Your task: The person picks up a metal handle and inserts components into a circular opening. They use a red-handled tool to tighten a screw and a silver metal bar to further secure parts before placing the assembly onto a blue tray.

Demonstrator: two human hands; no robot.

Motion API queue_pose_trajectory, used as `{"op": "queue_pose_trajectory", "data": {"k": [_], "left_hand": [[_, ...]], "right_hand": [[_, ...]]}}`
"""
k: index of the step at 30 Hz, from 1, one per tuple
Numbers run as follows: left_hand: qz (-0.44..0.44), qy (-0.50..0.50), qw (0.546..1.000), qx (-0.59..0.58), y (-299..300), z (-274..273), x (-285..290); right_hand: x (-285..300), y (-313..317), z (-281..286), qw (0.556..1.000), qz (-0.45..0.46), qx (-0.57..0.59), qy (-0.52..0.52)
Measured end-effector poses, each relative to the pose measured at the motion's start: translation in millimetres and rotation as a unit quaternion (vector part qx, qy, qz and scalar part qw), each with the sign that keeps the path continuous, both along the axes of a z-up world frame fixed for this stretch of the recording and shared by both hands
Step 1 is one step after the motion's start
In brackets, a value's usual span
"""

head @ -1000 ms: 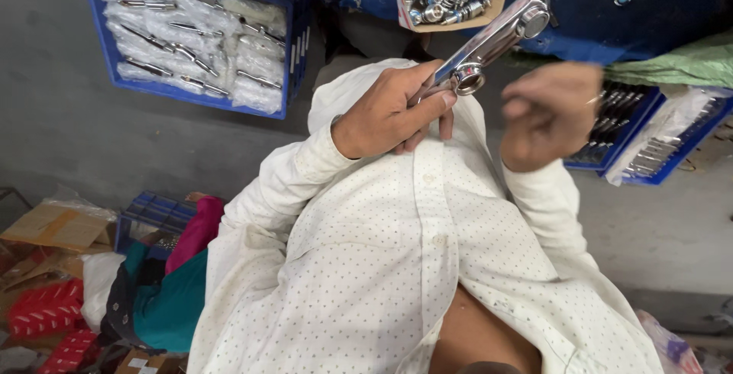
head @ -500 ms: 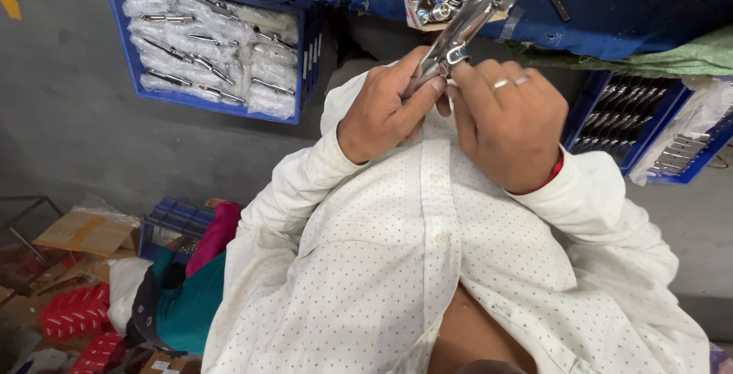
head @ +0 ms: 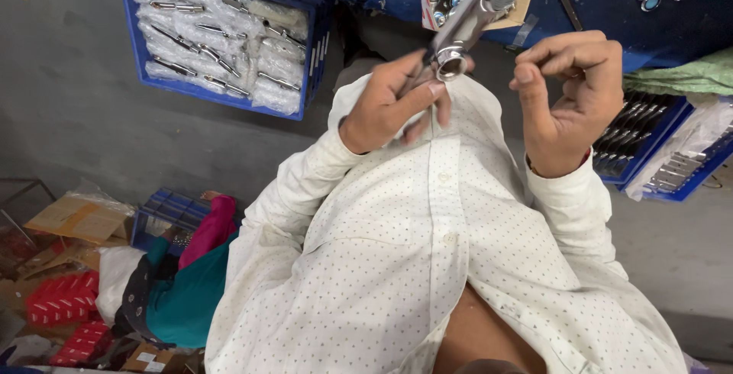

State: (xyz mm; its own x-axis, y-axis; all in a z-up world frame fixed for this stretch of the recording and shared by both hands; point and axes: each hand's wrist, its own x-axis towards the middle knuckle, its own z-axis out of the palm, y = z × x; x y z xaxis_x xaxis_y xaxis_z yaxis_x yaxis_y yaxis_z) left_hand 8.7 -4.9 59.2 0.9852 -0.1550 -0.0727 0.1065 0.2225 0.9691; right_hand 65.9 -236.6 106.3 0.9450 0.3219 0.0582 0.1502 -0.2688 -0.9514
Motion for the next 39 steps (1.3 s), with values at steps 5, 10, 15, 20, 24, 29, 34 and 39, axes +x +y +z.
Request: {"op": "queue_pose_trajectory", "data": {"k": [5,10,15,20,24,29,34,39], "left_hand": [[0.275,-0.205,0.691,0.636,87,-10,11],[0.210,-0.110,0.697,0.677,143,-23,-25],[0.287,-0.096,0.706,0.640,129,-115,-31],[0.319,0.150,0.883,0.309,98,-138,-41],[0.199,0.151,0.935,-0.250,85,-69,-54],[-0.050,0.151,0.965,-0.207,50,-6,-25],[-0.085,0.159,0.959,-0.220,26,8,-11],[-0.066,0.173,0.965,-0.184,19,5,-11]], "right_hand": [[-3,1,-10,0.999,-0.039,0.005,0.032],[-3,-6,-28,0.999,-0.023,-0.005,0.027],[6,1,-46,1.000,0.008,0.002,0.004],[12,17,-41,0.995,0.050,-0.066,-0.048],[16,35,-27,0.984,0.108,-0.128,-0.060],[29,82,-12,0.952,0.234,0.150,0.126],[37,76,-19,0.937,0.217,0.205,0.184],[34,70,-25,0.926,0.191,0.236,0.225]]}}
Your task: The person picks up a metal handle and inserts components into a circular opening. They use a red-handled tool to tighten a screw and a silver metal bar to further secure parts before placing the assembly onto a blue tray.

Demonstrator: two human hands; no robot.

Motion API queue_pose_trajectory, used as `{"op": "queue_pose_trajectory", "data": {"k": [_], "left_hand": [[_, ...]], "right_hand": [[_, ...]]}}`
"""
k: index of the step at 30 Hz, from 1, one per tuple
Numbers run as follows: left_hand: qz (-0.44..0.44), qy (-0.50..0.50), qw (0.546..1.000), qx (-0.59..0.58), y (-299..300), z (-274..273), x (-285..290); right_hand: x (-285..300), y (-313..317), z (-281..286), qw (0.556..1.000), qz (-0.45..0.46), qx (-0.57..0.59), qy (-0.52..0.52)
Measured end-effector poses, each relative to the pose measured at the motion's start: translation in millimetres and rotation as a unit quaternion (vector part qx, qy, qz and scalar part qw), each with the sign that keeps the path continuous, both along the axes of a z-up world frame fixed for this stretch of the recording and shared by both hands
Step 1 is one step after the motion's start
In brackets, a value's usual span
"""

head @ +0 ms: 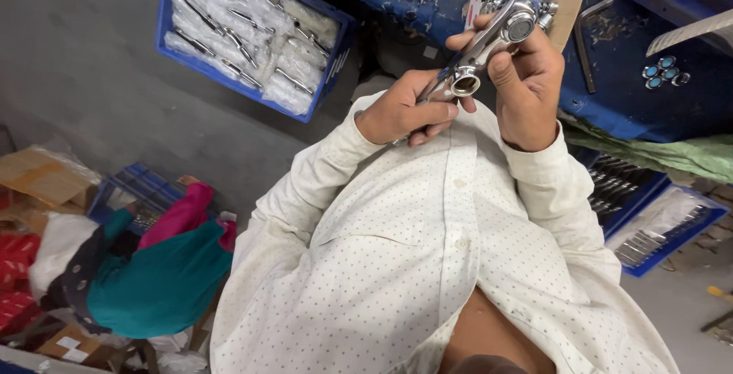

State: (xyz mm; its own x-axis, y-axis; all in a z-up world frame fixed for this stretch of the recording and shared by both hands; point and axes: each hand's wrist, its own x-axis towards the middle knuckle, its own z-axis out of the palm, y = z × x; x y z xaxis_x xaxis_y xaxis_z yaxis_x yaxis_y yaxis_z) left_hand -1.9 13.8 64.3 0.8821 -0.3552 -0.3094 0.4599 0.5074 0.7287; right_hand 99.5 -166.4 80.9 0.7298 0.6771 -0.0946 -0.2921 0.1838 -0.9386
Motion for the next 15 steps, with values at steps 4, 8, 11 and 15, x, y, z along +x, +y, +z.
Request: {"op": "queue_pose_trajectory", "data": {"k": [4,8,11,15], "left_hand": [[-0.004,0.048,0.997,-0.059,-2,5,-4],[-0.005,0.090,0.980,-0.175,-6,7,-6],[0.004,0.067,0.989,-0.134,-8,3,-6],[0.084,-0.036,0.995,0.026,-17,0,-14]], "right_hand": [[-3,-1,-3,1.000,-0.016,-0.012,-0.014],[-5,-4,-5,0.999,-0.025,-0.022,-0.041],[-4,-8,-9,0.997,-0.020,-0.039,-0.067],[11,-14,-19,0.972,-0.127,-0.062,-0.189]]}}
